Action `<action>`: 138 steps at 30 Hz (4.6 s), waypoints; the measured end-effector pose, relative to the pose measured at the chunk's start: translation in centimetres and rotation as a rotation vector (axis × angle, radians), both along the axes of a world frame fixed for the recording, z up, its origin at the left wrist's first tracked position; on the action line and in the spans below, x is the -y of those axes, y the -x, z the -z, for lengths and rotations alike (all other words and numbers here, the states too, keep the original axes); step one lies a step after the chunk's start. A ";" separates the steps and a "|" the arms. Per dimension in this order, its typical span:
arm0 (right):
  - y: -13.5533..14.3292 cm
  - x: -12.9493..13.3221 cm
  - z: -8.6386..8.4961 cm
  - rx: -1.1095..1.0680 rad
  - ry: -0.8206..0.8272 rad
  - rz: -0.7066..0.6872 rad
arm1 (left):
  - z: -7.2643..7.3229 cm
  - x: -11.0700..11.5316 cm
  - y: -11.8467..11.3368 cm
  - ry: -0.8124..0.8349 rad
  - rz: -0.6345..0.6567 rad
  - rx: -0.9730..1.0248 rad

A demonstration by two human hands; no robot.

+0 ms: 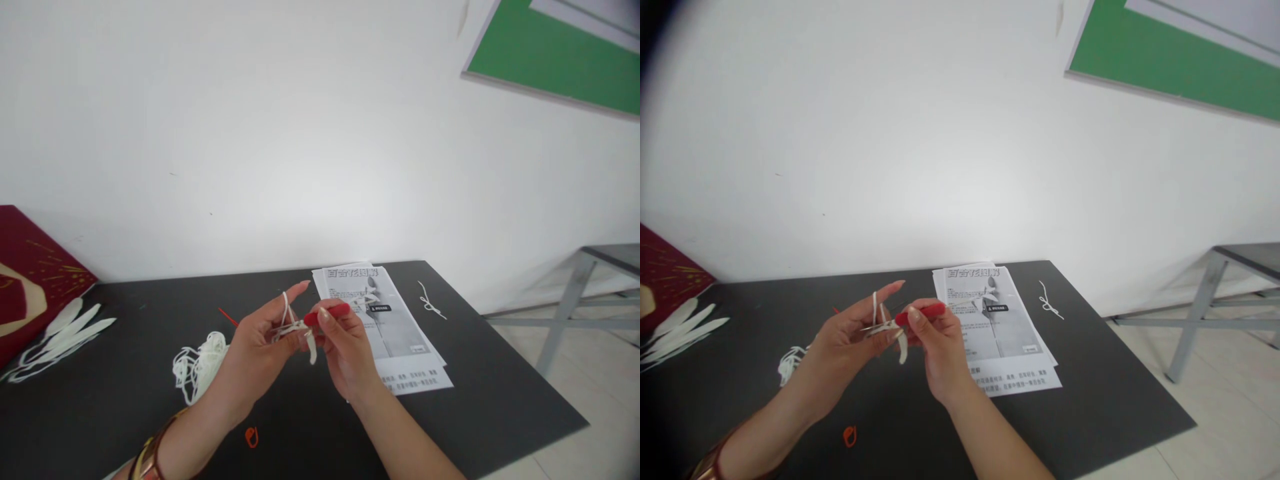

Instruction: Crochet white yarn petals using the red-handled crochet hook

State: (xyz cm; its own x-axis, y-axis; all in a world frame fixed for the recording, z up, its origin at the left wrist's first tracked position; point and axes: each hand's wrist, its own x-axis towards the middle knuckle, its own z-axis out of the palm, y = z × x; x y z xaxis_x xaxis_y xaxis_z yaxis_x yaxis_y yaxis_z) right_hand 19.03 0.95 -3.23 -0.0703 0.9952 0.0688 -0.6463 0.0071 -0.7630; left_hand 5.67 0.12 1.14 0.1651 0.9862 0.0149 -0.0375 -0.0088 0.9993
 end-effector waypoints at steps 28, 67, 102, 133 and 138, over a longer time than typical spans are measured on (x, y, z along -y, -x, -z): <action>0.4 0.8 0.7 0.074 -0.160 0.040 | 1.2 -1.3 0.7 0.131 0.213 0.325; 0.2 1.2 -0.8 -0.221 -0.005 -0.200 | 2.5 -0.2 2.1 0.064 0.440 0.697; -2.3 1.7 -2.5 0.082 -0.425 0.119 | 2.1 0.1 2.3 0.115 0.450 0.820; -3.7 3.4 -3.2 0.605 -0.841 0.362 | 2.3 -0.4 2.1 0.093 0.405 0.822; -3.1 4.0 -3.9 0.729 -1.002 0.452 | 2.4 -0.6 2.1 0.101 0.361 0.831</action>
State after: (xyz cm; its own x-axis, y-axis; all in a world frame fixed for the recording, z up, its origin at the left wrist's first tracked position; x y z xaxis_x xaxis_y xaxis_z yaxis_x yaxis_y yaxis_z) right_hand 22.17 -3.03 0.65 -0.0811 0.4810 0.8730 0.1168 0.8744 -0.4709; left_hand 3.60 0.72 -1.28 0.4384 0.8798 0.1834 -0.7297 0.2293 0.6442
